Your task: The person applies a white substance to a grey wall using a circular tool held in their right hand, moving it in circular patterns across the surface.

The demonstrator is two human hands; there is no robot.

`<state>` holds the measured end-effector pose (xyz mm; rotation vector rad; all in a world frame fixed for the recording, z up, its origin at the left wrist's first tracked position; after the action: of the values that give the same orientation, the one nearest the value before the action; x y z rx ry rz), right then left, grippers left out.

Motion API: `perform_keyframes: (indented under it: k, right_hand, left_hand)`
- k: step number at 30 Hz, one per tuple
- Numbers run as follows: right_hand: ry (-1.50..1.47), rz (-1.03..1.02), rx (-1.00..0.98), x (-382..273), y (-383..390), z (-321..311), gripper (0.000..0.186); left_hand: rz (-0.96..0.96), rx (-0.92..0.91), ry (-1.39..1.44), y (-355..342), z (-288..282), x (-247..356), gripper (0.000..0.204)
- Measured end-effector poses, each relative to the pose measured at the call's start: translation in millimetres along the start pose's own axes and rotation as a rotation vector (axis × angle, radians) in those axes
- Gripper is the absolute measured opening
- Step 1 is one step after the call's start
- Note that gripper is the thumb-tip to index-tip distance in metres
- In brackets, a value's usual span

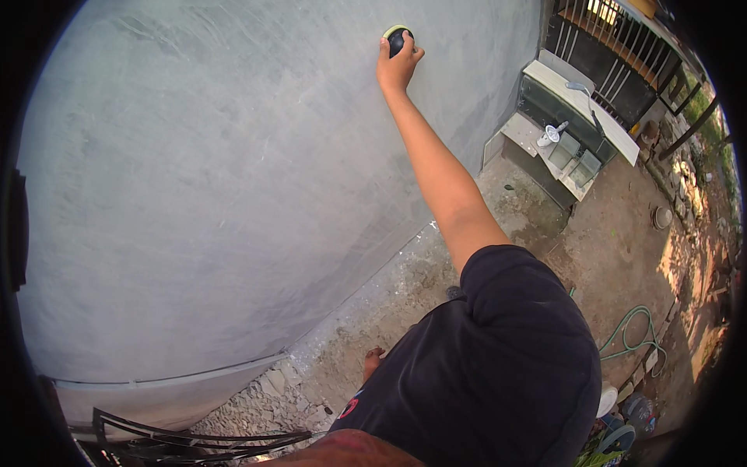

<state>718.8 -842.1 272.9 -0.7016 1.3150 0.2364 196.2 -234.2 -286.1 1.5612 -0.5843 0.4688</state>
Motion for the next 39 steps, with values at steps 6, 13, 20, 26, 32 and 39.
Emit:
perform_keyframes:
  k: [6,13,20,26,32,39]
  right_hand:
    - [0.029,-0.122,-0.042,-32.2,28.9,25.3,0.058]
    - [-0.08,-0.046,0.079,-33.3,-37.3,0.5,0.055]
    - [0.027,-0.242,0.004,-21.9,21.9,23.6,0.055]
    - [-0.005,-0.268,0.106,-14.3,-37.3,-0.3,0.053]
    - [0.04,-0.254,-0.009,-24.2,12.5,19.5,0.052]
    - [0.019,-0.286,0.089,-37.7,-51.3,-4.0,0.053]
  left_hand:
    - [0.188,-0.102,-0.391,3.2,6.3,4.4,0.042]
    - [0.329,-0.055,-0.353,17.9,10.4,21.2,0.044]
    - [0.236,-0.177,-0.625,0.8,7.7,-15.8,0.041]
    - [0.039,-0.021,-0.168,-2.5,4.6,7.9,0.039]
    - [0.022,-0.005,-0.035,6.0,-14.1,-2.2,0.037]
    - [0.254,-0.085,-0.362,1.1,0.2,12.3,0.041]
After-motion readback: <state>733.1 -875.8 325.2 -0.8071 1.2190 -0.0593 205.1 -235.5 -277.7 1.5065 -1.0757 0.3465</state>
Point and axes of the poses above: each hand's wrist, its own y-axis away from the middle knuckle, its own z-axis out of the palm, x = y × z, the point moved 9 cm from there along -y, towards the middle knuckle, and after that the axes turned 9 degrees about -x, right-handed, at the moved point
